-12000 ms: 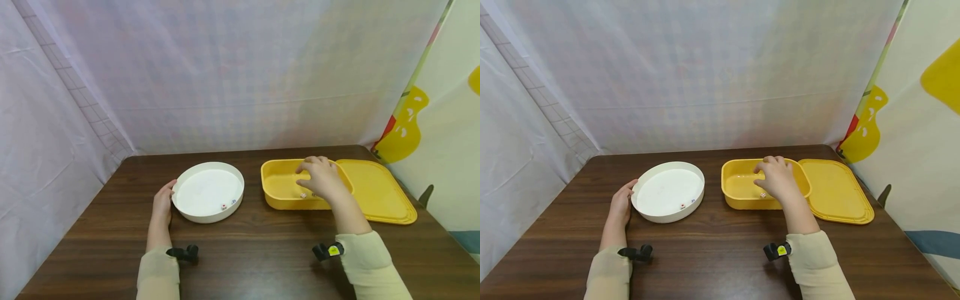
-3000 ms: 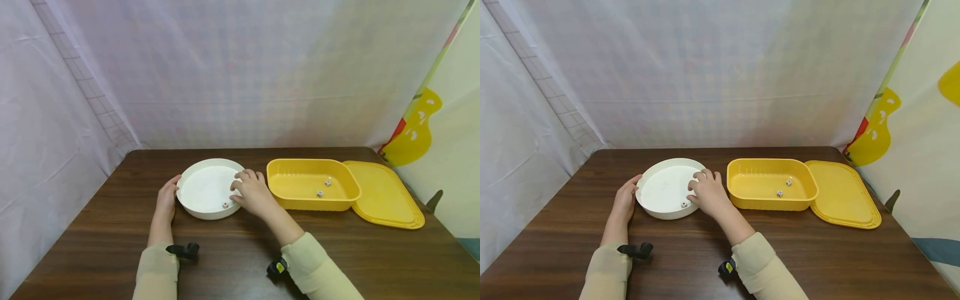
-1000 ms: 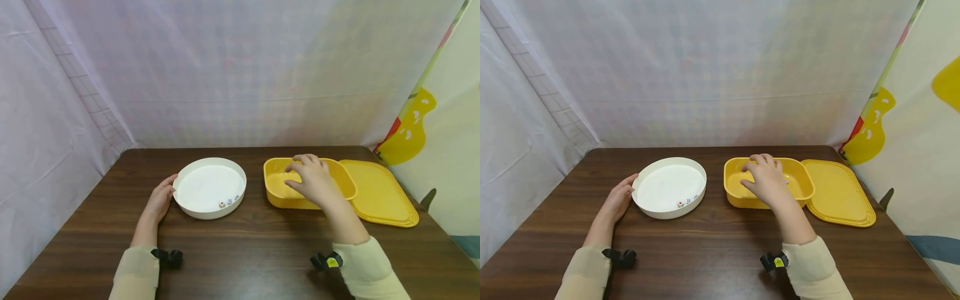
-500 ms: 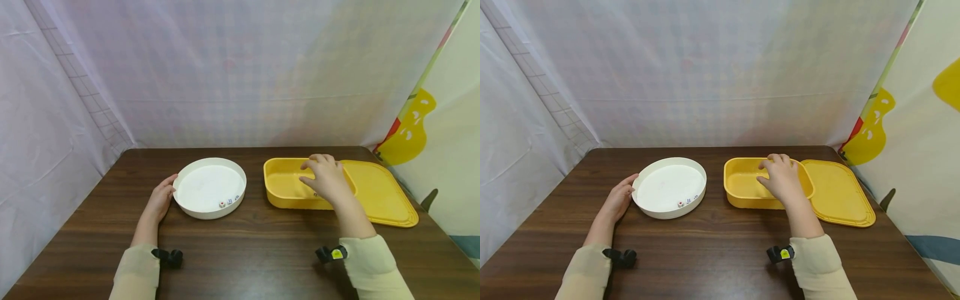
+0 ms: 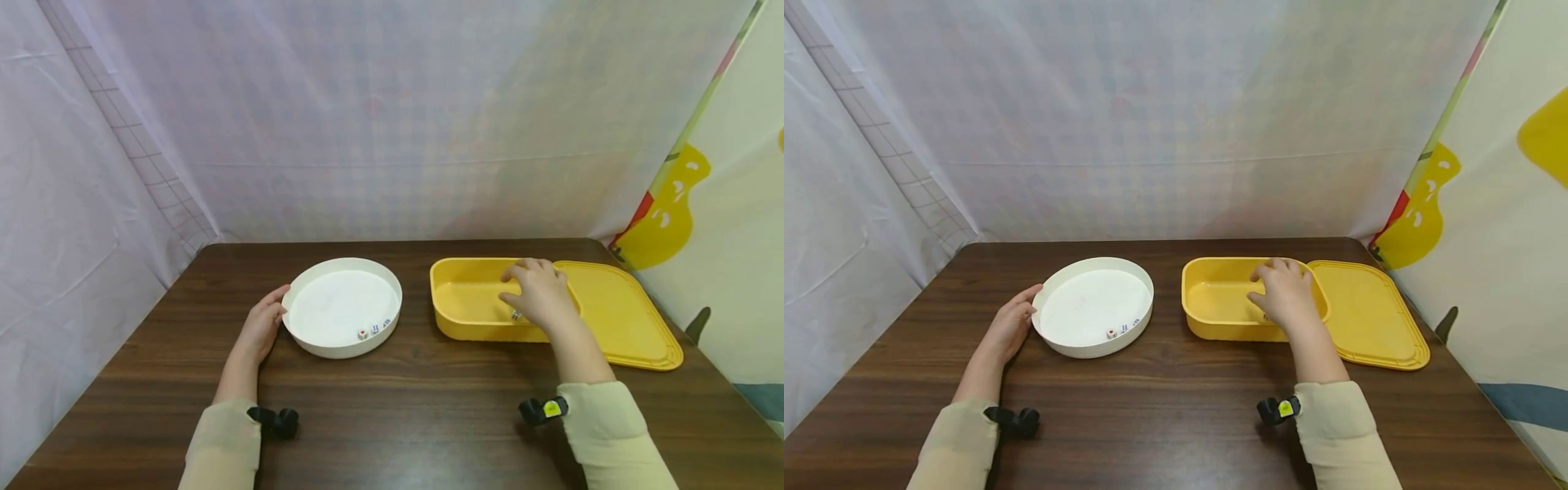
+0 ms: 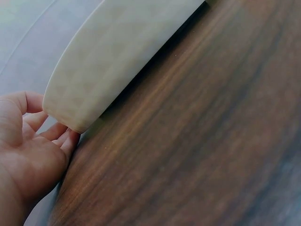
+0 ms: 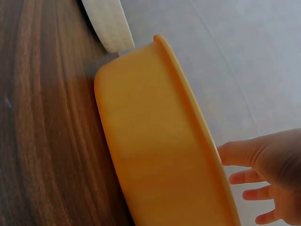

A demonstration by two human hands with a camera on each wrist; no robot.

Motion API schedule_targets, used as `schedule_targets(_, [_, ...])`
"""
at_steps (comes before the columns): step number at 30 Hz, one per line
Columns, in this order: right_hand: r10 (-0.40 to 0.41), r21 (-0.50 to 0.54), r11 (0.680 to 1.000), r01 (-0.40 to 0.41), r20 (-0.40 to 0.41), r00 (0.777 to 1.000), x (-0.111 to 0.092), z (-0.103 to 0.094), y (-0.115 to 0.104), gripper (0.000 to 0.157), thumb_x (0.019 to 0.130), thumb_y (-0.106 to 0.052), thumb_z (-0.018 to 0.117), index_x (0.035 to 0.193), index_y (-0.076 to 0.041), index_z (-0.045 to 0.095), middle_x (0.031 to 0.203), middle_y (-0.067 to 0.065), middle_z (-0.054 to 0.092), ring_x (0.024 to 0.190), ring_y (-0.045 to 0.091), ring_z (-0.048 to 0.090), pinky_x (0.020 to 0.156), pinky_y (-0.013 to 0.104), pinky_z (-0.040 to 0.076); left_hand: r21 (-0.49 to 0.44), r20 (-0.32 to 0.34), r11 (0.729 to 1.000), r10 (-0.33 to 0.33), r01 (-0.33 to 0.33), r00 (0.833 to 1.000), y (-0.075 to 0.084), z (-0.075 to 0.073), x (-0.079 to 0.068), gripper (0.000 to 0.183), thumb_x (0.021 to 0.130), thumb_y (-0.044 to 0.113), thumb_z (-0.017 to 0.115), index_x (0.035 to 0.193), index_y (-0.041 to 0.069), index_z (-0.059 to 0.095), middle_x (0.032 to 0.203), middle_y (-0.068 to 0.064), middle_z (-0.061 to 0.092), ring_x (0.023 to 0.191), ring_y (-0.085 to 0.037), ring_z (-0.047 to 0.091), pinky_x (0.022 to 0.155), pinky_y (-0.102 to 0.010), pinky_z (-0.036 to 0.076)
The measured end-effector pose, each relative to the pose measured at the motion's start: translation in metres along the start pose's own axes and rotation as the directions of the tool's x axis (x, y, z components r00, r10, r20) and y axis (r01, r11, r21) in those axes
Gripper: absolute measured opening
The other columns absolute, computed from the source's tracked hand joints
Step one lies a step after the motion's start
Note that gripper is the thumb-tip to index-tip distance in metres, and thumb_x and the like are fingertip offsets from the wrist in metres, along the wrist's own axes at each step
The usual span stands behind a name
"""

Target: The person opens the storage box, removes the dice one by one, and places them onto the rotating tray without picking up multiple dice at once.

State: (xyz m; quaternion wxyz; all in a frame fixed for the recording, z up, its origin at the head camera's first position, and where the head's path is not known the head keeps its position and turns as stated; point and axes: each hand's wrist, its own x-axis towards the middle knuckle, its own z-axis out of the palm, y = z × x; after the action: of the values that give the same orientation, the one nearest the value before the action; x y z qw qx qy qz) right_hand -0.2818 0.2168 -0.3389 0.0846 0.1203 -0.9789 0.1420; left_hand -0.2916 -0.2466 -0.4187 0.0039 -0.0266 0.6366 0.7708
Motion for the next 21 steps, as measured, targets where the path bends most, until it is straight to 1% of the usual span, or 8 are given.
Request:
schedule_targets(7, [0.012,-0.011,1.000,-0.012,0.027,1.000,0.002,0.007,0.008,0.033,0.089,-0.025,0.067,0.114,-0.004,0.065,0.131,0.026,0.045,0.124,0.053,0.026,0.093,0.072,0.018,-0.004,0.003,1.000,-0.014,0.014,1.000,-0.002,-0.001,0.002,0.062,0.086,-0.011,0.033,0.147,-0.006,0.027,0.153,-0.016,0.024,0.134,-0.022,0.027,0.095,-0.020,0.033])
schedule_targets(21, [0.027,-0.005,1.000,-0.026,0.064,0.998,0.003,0.011,0.016,0.035,0.086,-0.024,0.069,0.113,-0.003,0.064,0.130,0.028,0.046,0.121,0.054,0.028,0.094,0.073,0.016,0.003,-0.002,1.000,-0.010,0.010,1.000,-0.002,-0.002,0.002,0.061,0.086,-0.010,0.033,0.147,-0.006,0.028,0.152,-0.016,0.025,0.133,-0.023,0.028,0.095,-0.020,0.033])
